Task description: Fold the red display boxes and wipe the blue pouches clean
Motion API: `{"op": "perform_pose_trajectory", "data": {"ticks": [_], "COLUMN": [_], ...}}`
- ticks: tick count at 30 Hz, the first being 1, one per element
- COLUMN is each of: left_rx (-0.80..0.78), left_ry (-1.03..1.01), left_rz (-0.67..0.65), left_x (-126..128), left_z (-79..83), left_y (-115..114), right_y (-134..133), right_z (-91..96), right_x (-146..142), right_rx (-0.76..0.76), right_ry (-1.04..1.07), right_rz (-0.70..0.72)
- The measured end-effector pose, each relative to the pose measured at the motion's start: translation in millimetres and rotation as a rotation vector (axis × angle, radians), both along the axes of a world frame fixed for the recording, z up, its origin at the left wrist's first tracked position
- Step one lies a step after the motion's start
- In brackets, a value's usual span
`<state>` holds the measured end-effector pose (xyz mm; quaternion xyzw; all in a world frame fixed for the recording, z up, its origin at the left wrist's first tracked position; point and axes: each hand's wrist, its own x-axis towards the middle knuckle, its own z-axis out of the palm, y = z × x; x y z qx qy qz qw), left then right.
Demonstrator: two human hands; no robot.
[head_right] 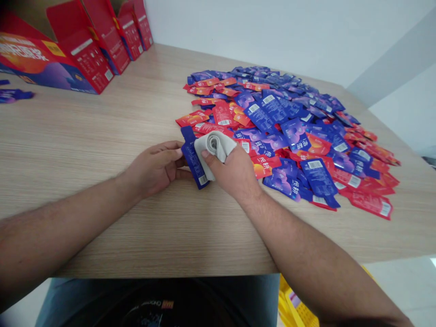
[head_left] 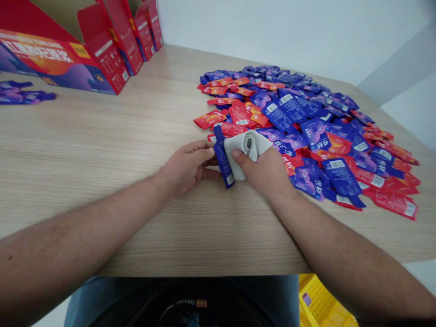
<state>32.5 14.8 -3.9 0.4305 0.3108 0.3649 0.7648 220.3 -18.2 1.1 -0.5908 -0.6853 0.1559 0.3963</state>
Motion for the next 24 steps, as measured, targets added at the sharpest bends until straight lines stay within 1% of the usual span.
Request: {"op": "perform_pose_trajectory", "data": {"ticks": [3, 7, 9, 11, 13, 16, 17, 18, 21, 22, 24], "left_rx": [0.065, 0.122, 0.136, 0.138, 0.108, 0.021, -0.002, -0.018, -0.051, -0.061, -0.075], "left_ry": [-0.016, 0.063, 0.112, 0.131, 0.123, 0.115, 0.115, 0.113, 0.087, 0.079, 0.072], "left_rz": [-0.034, 0.03, 0.043, 0.016, -0.006, 0.034, 0.044, 0.039, -0.018, -0.026, -0.009], "left_x": [-1.0, -0.4, -0.5, -0.4, 0.2, 1.7, 1.9, 2.0, 1.4, 1.2, 0.9], "left_z": [-1.2, -6.4, -8.4, -8.8, -7.6, -3.9, -2.7, -1.7, 0.1, 0.3, 0.4], "left_y": [-0.9, 0.6, 1.3, 0.9, -0.2, -1.1, -1.0, -0.6, 0.6, 0.8, 0.9], "right_y": [0.9, -1.2, -3.2, -6.2, -9.7, -13.2, -13.3, -13.0, -10.7, -10.2, -9.8], "right_z": [0.1, 3.2, 5.9, 8.8, 11.0, 12.8, 13.0, 13.1, 12.8, 12.4, 11.1], "right_x": [-0.2, -0.6, -0.1, 0.3, 0.1, 0.0, 0.3, 0.7, 2.0, 2.0, 1.3], "right_rx": [-0.008, 0.011, 0.035, 0.077, 0.11, 0.085, 0.072, 0.067, 0.109, 0.124, 0.121], "right_ry": [0.006, -0.003, -0.049, -0.112, -0.182, -0.309, -0.339, -0.354, -0.329, -0.322, -0.321], "right_rz": [-0.014, 0.012, 0.021, 0.023, 0.078, 0.254, 0.281, 0.274, 0.166, 0.169, 0.252]}}
